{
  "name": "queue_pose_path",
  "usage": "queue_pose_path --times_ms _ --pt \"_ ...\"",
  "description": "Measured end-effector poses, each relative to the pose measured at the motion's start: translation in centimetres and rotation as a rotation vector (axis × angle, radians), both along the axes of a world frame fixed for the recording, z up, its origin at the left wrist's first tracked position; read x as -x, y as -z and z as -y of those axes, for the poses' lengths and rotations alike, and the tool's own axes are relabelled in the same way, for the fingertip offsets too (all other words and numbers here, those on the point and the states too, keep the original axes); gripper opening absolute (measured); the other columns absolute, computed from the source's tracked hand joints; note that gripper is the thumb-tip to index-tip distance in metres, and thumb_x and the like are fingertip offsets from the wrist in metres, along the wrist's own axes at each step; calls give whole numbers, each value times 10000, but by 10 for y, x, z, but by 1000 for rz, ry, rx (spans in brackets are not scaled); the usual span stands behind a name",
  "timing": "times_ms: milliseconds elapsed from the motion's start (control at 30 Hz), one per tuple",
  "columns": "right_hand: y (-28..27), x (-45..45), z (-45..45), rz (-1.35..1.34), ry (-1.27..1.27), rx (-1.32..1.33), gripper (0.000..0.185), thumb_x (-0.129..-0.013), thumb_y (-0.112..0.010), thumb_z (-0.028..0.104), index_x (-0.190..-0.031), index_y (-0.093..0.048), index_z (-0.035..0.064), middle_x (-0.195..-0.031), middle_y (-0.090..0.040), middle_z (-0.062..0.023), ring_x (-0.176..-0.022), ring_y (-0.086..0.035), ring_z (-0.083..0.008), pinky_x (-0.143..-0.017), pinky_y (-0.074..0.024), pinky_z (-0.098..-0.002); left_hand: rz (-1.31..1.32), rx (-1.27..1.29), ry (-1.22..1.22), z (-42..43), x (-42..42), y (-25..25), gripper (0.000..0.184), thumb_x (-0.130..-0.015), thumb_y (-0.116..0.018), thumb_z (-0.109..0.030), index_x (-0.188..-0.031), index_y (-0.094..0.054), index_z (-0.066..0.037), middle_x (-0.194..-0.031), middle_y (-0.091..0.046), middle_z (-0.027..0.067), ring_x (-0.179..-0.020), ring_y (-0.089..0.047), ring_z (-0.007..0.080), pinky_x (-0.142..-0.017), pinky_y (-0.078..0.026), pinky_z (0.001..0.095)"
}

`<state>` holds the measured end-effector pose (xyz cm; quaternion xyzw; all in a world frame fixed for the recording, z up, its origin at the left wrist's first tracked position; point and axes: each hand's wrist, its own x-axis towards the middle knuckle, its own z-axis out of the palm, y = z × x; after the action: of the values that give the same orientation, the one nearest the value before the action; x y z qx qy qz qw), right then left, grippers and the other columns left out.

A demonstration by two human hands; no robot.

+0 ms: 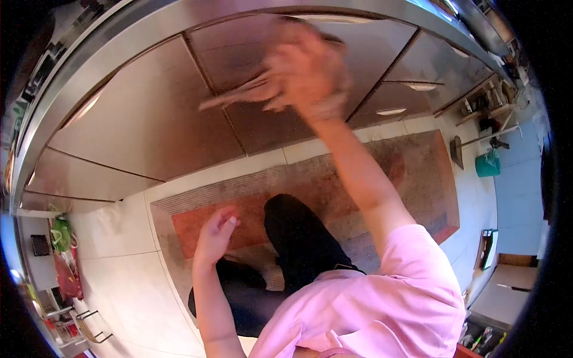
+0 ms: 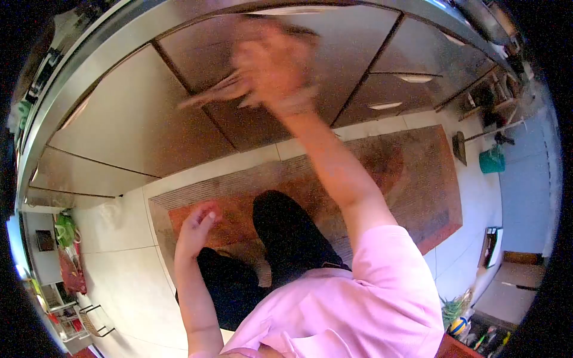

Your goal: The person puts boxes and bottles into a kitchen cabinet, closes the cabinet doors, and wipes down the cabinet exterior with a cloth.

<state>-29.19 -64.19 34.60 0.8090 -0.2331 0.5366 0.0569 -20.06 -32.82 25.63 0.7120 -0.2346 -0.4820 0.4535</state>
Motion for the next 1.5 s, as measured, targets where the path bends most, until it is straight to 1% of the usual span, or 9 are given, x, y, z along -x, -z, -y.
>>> queue_pose_path --times_ms 133,200,233,367,567,900,1000,1133,1500 --pt "12 43 43 388 -64 -197 287 -744 -470 28 -1020 -545 53 -1114 -526 -86 -974 -535 -251 -833 -433 -369 20 54 -25 -21 6 -8 312 -884 -506 -145 -1158 -484 2 -1071 -562 93 -953 -565 177 -838 -424 284" --pt "15 37 49 569 292 -136 363 -687 -470 -2 -1040 -550 25 -1098 -529 -137 -1107 -442 -298 -926 -360 -401 33 36 -6 -28 6 -6 307 -885 -502 -138 -1154 -486 8 -1080 -563 99 -951 -566 175 -841 -421 283" --pt "8 17 30 797 -207 -463 392 -677 -466 -8 -1058 -550 32 -1098 -531 -145 -1101 -441 -317 -947 -334 -416 42 34 -10 -29 5 -6 307 -885 -502 -138 -1154 -486 8 -1080 -563 99 -951 -566 175 -841 -421 283" --pt "13 -69 -31 80 -68 -30 365 -689 -517 23 -1021 -587 159 -1170 -500 -83 -1054 -452 -284 -901 -337 -409 76 -35 10 -27 -1 0 309 -881 -511 -136 -1156 -489 5 -1062 -567 94 -938 -564 160 -822 -430 268" --pt "18 -70 -37 -28 -215 -25 217 -748 -530 196 -951 -606 196 -1172 -491 -47 -1040 -429 -289 -872 -335 -444 43 1 -79 -19 -13 8 323 -878 -521 -141 -1167 -487 -2 -1023 -576 80 -899 -560 135 -801 -436 252" --pt "13 -11 9 494 109 -215 359 -696 -496 15 -1043 -570 70 -1069 -554 -109 -1071 -470 -266 -940 -326 -443 158 -42 -13 -32 -2 -3 342 -884 -522 -177 -1165 -485 13 -1048 -574 96 -942 -565 158 -829 -417 270" --pt "4 -66 -49 27 -197 -101 267 -702 -499 5 -894 -615 148 -1065 -560 -83 -1020 -496 -259 -902 -339 -395 138 -56 -10 -26 -4 3 300 -867 -536 -137 -1130 -508 4 -987 -590 88 -866 -572 142 -777 -447 253" --pt "-5 -46 -66 185 -652 -343 258 -698 -559 47 -942 -594 125 -1069 -555 -89 -1011 -482 -302 -884 -360 -402 233 23 10 -24 -12 11 305 -864 -539 -141 -1131 -509 5 -971 -596 93 -843 -583 148 -764 -453 254" --pt "-59 37 8 630 -91 -321 223 -761 -609 93 -976 -559 63 -961 -581 -125 -888 -553 -292 -805 -420 -380 324 -90 97 -29 -18 33 331 -864 -544 -196 -1135 -520 -9 -1011 -605 115 -923 -570 164 -794 -446 273"
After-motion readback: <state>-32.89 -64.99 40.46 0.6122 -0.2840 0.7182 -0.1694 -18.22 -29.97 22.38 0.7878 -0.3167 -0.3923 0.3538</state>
